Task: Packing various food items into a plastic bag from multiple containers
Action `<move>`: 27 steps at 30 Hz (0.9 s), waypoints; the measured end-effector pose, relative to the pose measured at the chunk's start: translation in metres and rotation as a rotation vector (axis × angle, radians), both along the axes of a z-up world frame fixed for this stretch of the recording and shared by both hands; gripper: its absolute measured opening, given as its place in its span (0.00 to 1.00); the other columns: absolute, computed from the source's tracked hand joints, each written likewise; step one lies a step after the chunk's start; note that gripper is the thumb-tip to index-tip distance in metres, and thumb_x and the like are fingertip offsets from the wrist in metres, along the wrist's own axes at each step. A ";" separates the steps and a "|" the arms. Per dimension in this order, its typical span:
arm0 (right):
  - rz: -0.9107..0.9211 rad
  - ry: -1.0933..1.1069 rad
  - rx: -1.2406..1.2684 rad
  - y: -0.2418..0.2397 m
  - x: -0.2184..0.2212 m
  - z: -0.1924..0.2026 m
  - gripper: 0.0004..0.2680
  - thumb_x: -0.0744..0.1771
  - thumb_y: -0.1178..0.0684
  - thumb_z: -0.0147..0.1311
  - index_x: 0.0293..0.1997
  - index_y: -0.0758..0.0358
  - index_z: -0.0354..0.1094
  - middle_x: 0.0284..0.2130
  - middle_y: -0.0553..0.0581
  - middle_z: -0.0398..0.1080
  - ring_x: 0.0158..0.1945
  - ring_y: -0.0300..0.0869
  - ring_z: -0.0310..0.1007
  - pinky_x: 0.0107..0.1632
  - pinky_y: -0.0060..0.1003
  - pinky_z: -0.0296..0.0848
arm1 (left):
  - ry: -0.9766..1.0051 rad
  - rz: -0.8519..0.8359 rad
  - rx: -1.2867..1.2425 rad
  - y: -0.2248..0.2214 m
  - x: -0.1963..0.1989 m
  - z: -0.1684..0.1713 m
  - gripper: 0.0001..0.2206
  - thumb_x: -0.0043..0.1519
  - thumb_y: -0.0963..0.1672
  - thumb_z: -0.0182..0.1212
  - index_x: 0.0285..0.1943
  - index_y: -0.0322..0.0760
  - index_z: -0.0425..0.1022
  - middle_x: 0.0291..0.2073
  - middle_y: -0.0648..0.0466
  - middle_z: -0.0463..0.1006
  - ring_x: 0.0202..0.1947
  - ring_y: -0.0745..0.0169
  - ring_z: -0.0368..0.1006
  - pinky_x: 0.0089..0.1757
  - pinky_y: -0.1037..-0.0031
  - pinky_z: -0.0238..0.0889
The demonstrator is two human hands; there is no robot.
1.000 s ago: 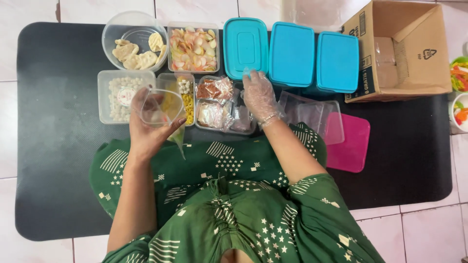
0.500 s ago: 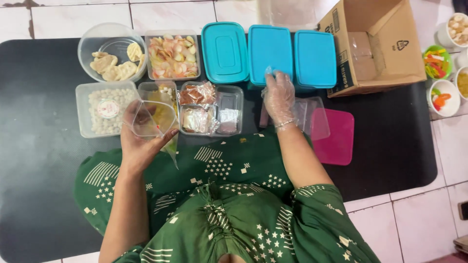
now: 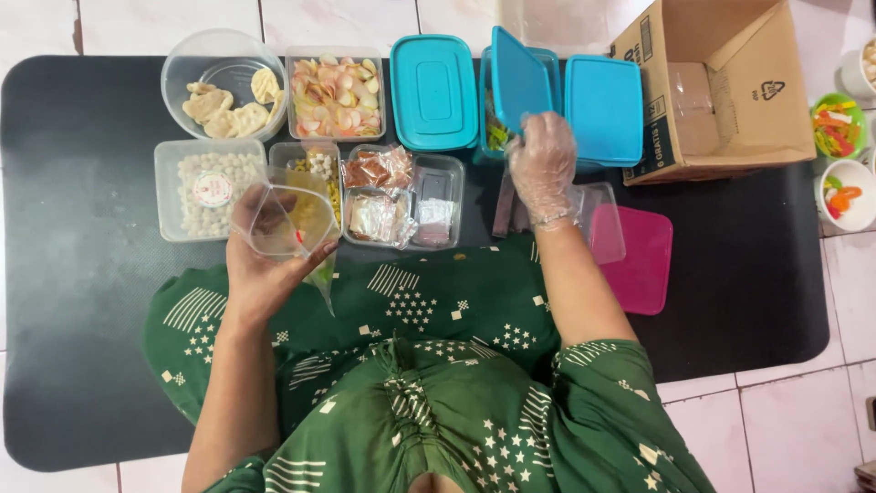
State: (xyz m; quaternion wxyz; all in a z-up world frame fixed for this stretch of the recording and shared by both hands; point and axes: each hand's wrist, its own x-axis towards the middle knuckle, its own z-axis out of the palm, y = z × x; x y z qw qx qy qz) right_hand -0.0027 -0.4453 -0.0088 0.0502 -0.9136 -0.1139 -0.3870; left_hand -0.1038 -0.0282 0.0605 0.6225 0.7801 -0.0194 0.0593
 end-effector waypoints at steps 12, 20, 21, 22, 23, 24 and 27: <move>0.125 -0.228 -0.091 0.075 0.011 0.056 0.08 0.55 0.62 0.58 0.29 0.53 0.67 0.27 0.52 0.63 0.32 0.47 0.70 0.37 0.42 0.71 | -0.037 0.004 -0.029 0.002 -0.003 -0.009 0.46 0.39 0.42 0.87 0.68 0.26 0.63 0.50 0.35 0.75 0.54 0.39 0.73 0.57 0.51 0.63; 0.242 -0.156 -0.097 0.102 0.034 -0.035 0.07 0.64 0.59 0.52 0.27 0.54 0.59 0.24 0.48 0.54 0.26 0.46 0.64 0.29 0.40 0.64 | -0.089 0.000 -0.013 0.009 -0.004 -0.013 0.44 0.41 0.41 0.85 0.66 0.25 0.62 0.49 0.34 0.75 0.53 0.39 0.73 0.55 0.49 0.64; 0.272 -0.068 -0.100 0.102 0.027 -0.032 0.07 0.64 0.58 0.55 0.28 0.55 0.59 0.24 0.49 0.54 0.27 0.47 0.64 0.29 0.41 0.65 | -0.114 0.006 -0.008 0.011 -0.005 -0.016 0.44 0.41 0.41 0.86 0.67 0.24 0.61 0.49 0.34 0.74 0.53 0.39 0.73 0.54 0.49 0.65; 0.273 -0.066 -0.100 0.102 0.027 -0.033 0.07 0.64 0.58 0.55 0.28 0.55 0.59 0.24 0.49 0.54 0.27 0.47 0.64 0.29 0.41 0.65 | -0.112 0.006 -0.008 0.010 -0.005 -0.017 0.44 0.41 0.41 0.86 0.67 0.24 0.61 0.49 0.34 0.74 0.53 0.39 0.73 0.54 0.49 0.65; 0.261 -0.044 -0.115 0.101 0.026 -0.034 0.06 0.63 0.58 0.56 0.29 0.54 0.60 0.24 0.50 0.55 0.27 0.48 0.65 0.29 0.41 0.65 | -0.122 0.002 -0.011 0.009 -0.005 -0.018 0.45 0.41 0.41 0.86 0.67 0.24 0.61 0.50 0.34 0.74 0.53 0.39 0.73 0.54 0.49 0.65; 0.250 -0.019 -0.131 0.101 0.025 -0.035 0.06 0.63 0.58 0.57 0.29 0.54 0.61 0.24 0.51 0.55 0.28 0.49 0.65 0.28 0.42 0.65 | -0.130 0.001 -0.015 0.008 -0.006 -0.020 0.45 0.41 0.41 0.86 0.67 0.24 0.60 0.50 0.34 0.74 0.53 0.38 0.72 0.54 0.49 0.65; 0.274 0.017 -0.133 0.098 0.027 -0.040 0.06 0.64 0.57 0.57 0.29 0.56 0.62 0.25 0.52 0.56 0.29 0.50 0.66 0.28 0.43 0.66 | -0.127 -0.017 -0.093 -0.003 0.000 -0.019 0.46 0.39 0.41 0.87 0.68 0.30 0.61 0.52 0.39 0.74 0.55 0.46 0.71 0.54 0.54 0.67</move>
